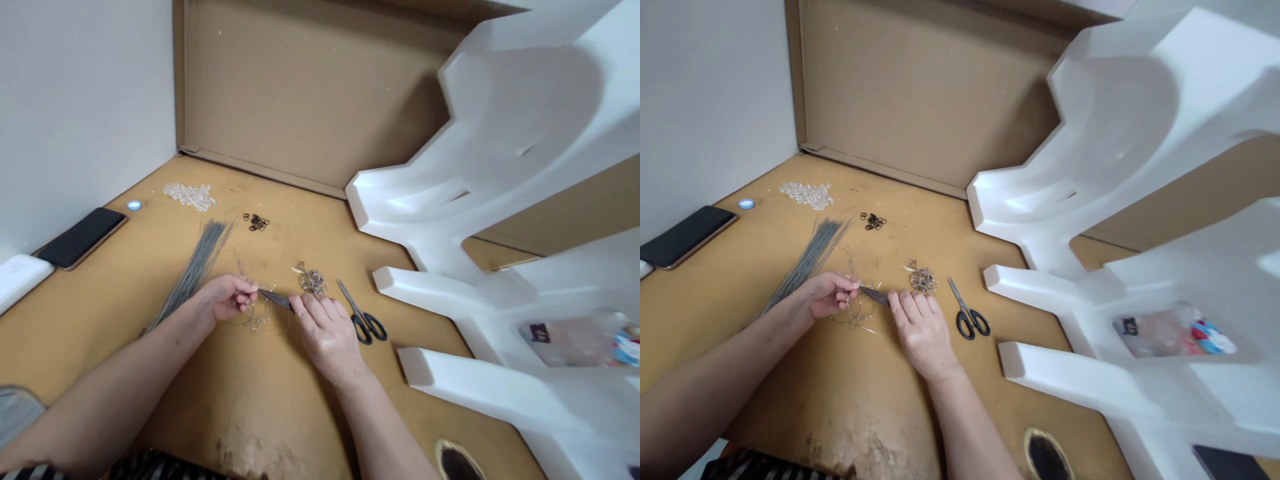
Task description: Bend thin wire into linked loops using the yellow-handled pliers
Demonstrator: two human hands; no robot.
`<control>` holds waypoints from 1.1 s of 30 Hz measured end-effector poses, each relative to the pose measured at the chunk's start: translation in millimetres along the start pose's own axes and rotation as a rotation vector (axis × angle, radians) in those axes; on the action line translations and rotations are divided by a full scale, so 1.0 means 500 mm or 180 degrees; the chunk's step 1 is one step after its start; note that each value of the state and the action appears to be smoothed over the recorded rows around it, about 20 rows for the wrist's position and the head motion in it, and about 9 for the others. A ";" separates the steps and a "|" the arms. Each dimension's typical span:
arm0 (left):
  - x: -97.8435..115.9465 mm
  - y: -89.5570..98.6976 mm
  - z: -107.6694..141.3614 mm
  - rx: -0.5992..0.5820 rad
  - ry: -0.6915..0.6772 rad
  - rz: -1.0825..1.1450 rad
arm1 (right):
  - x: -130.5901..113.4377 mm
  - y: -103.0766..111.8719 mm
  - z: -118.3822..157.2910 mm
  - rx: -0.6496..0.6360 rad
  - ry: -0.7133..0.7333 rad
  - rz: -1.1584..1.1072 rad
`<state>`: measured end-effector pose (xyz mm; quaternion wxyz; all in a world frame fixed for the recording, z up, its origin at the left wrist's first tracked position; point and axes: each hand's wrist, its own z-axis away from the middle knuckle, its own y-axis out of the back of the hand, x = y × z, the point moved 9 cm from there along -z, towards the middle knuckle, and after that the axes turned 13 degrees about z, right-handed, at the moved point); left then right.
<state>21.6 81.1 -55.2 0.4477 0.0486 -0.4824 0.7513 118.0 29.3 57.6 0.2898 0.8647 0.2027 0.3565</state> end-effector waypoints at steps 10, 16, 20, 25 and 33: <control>0.015 0.007 0.004 0.0166 -0.0132 0.0025 | 0.015 0.000 -0.007 -0.0223 -0.0194 -0.0100; 0.014 0.006 0.005 0.0206 -0.0214 -0.0073 | 0.004 -0.003 -0.009 -0.0279 -0.0046 0.0032; 0.017 0.005 0.006 0.0240 -0.0258 -0.0130 | 0.002 -0.001 -0.010 -0.0326 -0.0011 -0.0015; 0.022 0.004 0.007 0.0233 -0.0372 -0.0230 | -0.001 -0.001 -0.010 -0.0384 -0.0008 -0.0061; 0.028 0.007 0.007 0.0252 -0.0520 -0.0450 | -0.001 -0.007 -0.010 -0.0475 -0.0056 -0.0173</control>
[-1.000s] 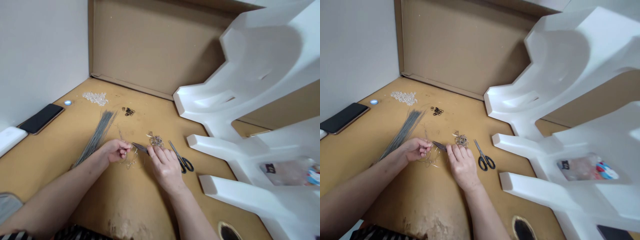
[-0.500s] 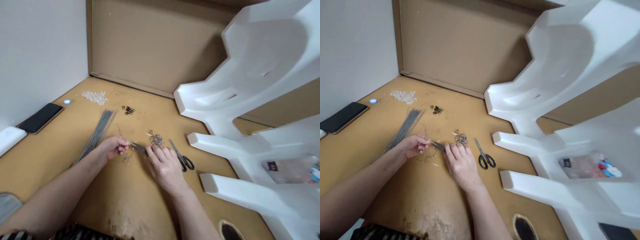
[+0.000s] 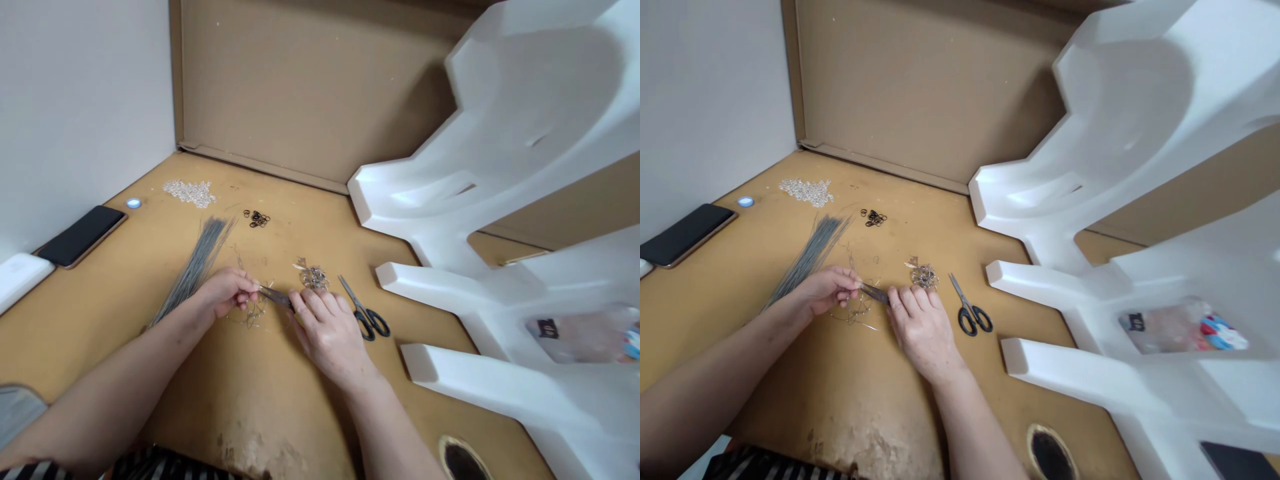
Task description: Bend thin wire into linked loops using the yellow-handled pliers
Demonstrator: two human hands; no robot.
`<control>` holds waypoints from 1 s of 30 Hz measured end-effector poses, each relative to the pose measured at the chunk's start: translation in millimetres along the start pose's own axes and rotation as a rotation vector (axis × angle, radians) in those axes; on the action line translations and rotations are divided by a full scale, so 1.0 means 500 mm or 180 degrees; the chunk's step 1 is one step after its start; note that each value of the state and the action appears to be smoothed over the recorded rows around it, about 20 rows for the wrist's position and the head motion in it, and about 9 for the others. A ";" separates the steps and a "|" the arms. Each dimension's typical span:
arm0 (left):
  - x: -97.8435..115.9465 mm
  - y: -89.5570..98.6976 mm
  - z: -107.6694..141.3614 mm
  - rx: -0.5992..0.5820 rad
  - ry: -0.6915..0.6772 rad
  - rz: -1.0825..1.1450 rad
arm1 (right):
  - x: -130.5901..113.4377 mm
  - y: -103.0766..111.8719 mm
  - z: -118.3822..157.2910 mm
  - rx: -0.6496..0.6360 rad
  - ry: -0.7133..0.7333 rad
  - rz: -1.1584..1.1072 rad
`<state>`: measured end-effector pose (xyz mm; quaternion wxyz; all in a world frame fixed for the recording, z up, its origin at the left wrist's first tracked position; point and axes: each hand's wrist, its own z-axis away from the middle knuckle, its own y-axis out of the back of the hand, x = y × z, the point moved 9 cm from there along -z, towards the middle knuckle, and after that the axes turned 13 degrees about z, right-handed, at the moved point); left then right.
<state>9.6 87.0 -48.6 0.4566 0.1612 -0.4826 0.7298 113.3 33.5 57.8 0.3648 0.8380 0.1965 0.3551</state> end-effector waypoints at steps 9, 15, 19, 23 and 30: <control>0.002 -0.007 0.002 -0.0074 -0.0061 -0.0053 | 0.002 -0.005 0.003 -0.0049 -0.0033 -0.0123; -0.002 -0.004 -0.001 -0.0122 0.0028 0.0024 | 0.007 -0.002 0.001 -0.0131 -0.0041 -0.0066; -0.004 -0.003 -0.002 -0.0111 0.0030 0.0082 | 0.008 -0.002 -0.001 -0.0109 -0.0042 -0.0104; -0.004 -0.002 -0.001 -0.0079 0.0034 0.0077 | 0.006 -0.008 0.002 -0.0126 -0.0059 -0.0172; 0.001 -0.005 0.001 -0.0111 0.0027 0.0095 | 0.008 -0.009 0.002 -0.0154 -0.0089 -0.0183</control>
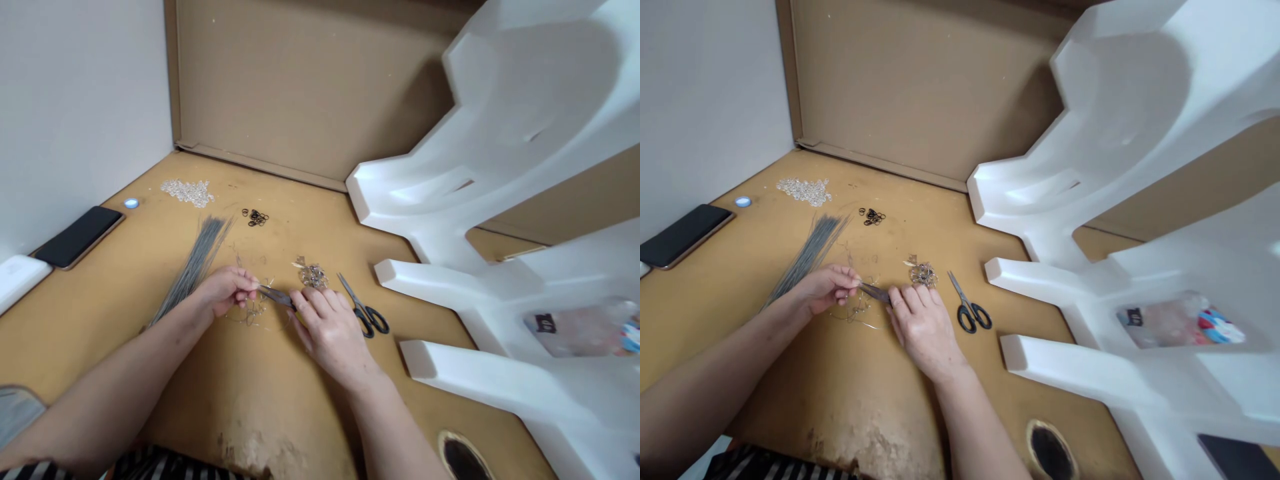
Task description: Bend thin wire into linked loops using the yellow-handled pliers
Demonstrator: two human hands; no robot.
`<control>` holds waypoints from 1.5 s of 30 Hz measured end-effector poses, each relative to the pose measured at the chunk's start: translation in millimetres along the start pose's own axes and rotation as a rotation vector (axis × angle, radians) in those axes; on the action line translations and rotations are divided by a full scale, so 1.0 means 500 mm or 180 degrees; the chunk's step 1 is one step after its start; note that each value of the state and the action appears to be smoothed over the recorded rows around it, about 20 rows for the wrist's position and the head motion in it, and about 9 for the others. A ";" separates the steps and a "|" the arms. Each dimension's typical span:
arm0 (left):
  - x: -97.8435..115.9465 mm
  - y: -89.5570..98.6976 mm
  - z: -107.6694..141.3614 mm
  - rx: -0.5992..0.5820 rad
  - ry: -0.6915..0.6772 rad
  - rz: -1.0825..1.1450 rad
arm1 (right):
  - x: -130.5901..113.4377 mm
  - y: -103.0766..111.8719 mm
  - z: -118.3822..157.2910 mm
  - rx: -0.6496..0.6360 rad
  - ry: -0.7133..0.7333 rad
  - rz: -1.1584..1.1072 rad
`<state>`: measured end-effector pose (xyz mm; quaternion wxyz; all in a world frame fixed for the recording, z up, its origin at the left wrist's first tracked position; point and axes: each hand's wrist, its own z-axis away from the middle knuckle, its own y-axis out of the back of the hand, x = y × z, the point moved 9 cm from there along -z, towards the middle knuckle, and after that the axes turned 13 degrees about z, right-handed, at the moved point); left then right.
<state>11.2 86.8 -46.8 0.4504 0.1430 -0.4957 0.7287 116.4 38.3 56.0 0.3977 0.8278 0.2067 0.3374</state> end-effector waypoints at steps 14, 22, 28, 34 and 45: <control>-0.004 0.004 -0.004 0.0032 -0.0008 0.0001 | 0.000 0.002 -0.001 0.0016 -0.0045 0.0090; -0.002 -0.001 -0.001 -0.0011 -0.0027 -0.0087 | -0.001 -0.002 0.000 -0.0042 -0.0034 -0.0079; 0.000 -0.004 0.000 -0.0080 -0.0042 -0.0103 | 0.003 -0.001 0.001 -0.0060 -0.0048 -0.0141; -0.003 -0.002 -0.004 -0.0125 -0.0048 -0.0184 | 0.005 0.000 0.000 -0.0152 -0.0042 -0.0143; 0.000 -0.004 0.000 -0.0095 -0.0073 -0.0291 | -0.001 -0.001 -0.001 -0.0178 -0.0005 -0.0052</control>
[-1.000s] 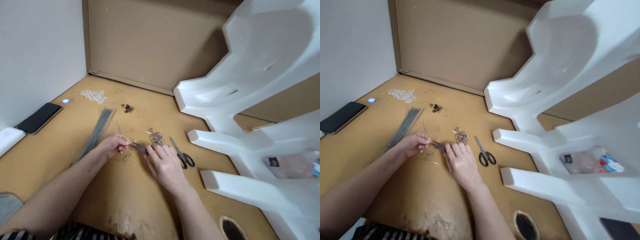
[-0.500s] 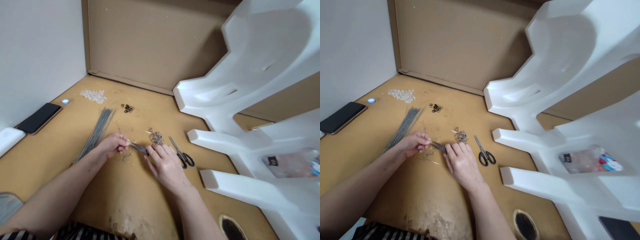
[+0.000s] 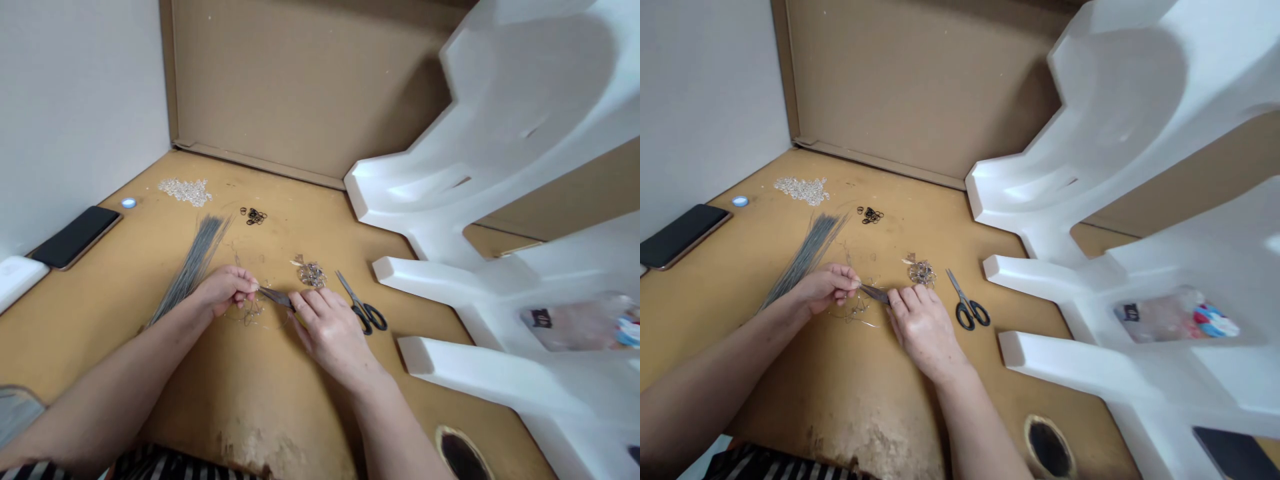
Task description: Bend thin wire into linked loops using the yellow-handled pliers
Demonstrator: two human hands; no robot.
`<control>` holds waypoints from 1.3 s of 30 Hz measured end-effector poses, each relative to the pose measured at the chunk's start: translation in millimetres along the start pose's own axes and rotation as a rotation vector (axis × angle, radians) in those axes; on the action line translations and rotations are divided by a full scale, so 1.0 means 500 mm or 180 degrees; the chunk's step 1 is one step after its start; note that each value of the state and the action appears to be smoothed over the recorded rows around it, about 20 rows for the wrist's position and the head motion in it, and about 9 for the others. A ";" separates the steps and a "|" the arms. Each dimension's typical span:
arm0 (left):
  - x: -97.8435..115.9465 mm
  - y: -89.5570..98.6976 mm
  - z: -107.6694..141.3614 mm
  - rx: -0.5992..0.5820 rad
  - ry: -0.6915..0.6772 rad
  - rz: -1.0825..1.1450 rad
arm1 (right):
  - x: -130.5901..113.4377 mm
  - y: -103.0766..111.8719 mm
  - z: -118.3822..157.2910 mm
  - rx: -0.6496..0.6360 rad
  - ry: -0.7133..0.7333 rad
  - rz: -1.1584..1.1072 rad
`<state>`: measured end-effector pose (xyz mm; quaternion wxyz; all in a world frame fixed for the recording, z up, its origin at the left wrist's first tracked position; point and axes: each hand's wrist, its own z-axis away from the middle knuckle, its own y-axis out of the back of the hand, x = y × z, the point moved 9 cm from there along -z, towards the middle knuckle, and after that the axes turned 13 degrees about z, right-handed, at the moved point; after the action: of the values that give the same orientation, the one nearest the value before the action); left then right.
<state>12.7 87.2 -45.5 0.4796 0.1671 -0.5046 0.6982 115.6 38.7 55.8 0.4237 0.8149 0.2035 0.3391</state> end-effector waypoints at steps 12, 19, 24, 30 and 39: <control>0.004 0.001 -0.001 0.0024 -0.0110 0.0027 | -0.002 0.004 0.001 -0.0019 -0.0078 -0.0125; 0.012 0.002 0.003 0.0173 -0.0191 0.0093 | 0.026 -0.021 0.010 -0.0076 -0.0509 -0.0901; 0.010 -0.004 0.004 0.0113 -0.0193 0.0143 | 0.082 -0.079 0.036 -0.0151 -0.1842 -0.2639; -0.008 -0.026 0.007 -0.0096 -0.0189 0.0028 | 0.035 -0.143 0.051 -0.0318 -0.2821 -0.4455; -0.032 -0.045 0.010 -0.0297 -0.0059 -0.0125 | 0.028 -0.130 0.048 0.0079 -0.2799 -0.4204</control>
<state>38.1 75.8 -42.4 0.4958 0.1608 -0.5377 0.6627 140.0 70.3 -2.4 0.5697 0.5895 0.4627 -0.3376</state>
